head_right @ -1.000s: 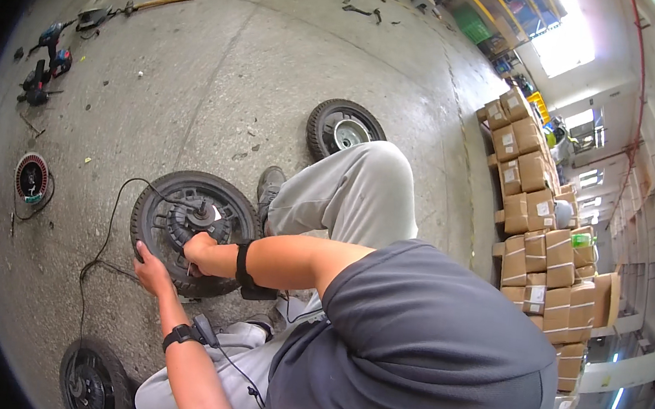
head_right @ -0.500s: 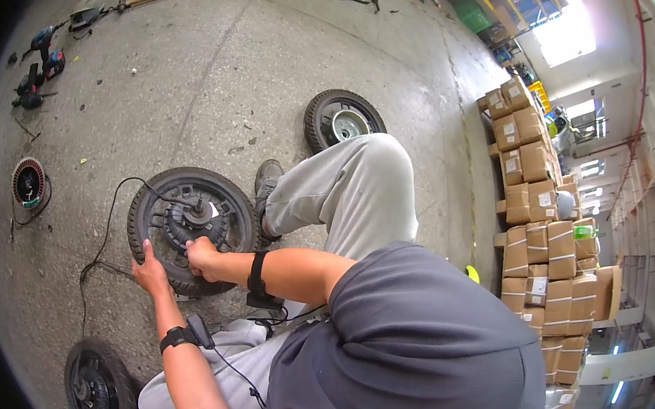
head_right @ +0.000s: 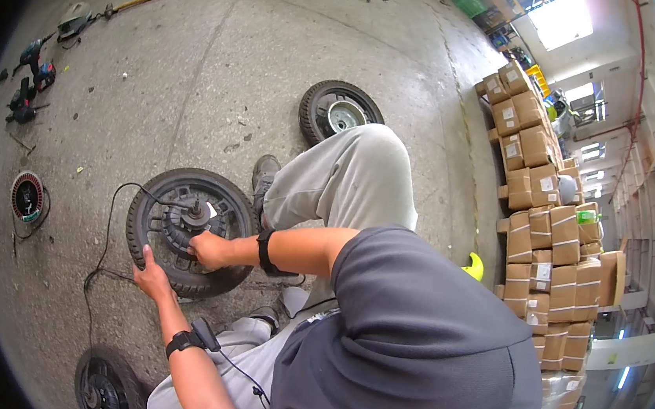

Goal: Disassembling an electric hub motor to inspect or remove the internal stator and wiring.

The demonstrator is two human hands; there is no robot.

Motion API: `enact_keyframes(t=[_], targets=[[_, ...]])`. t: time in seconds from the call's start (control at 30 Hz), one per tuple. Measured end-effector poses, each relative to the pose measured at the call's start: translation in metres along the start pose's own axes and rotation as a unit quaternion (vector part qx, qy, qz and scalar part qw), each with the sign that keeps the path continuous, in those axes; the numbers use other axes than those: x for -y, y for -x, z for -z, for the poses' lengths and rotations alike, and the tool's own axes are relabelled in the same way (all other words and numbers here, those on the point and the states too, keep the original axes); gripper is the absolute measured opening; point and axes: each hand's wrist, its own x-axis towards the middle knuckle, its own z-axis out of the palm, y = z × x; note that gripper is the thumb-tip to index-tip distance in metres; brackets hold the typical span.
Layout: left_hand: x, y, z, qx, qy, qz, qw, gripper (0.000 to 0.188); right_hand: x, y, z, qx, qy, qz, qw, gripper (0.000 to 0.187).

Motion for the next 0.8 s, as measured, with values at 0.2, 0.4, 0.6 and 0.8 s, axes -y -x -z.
enact_keyframes(t=[0.2, 0.4, 0.6, 0.8], targets=[[0.006, -0.005, -0.007, -0.004, -0.055, 0.037, 0.998, 0.098, -0.02, -0.014, 0.03, 0.184, 0.134, 0.185, 0.956, 0.02], [0.006, -0.003, 0.0, -0.051, -0.051, -0.008, 0.997, 0.087, -0.009, -0.023, 0.039, 0.206, 0.305, 0.229, 0.901, 0.018], [-0.01, -0.001, 0.014, -0.03, -0.058, 0.083, 0.994, 0.08, 0.017, -0.018, 0.031, 0.139, 0.232, 0.183, 0.945, 0.02], [-0.009, 0.002, 0.015, -0.017, -0.044, 0.082, 0.995, 0.074, 0.023, -0.013, 0.018, 0.148, 0.05, -0.122, 0.98, 0.038]])
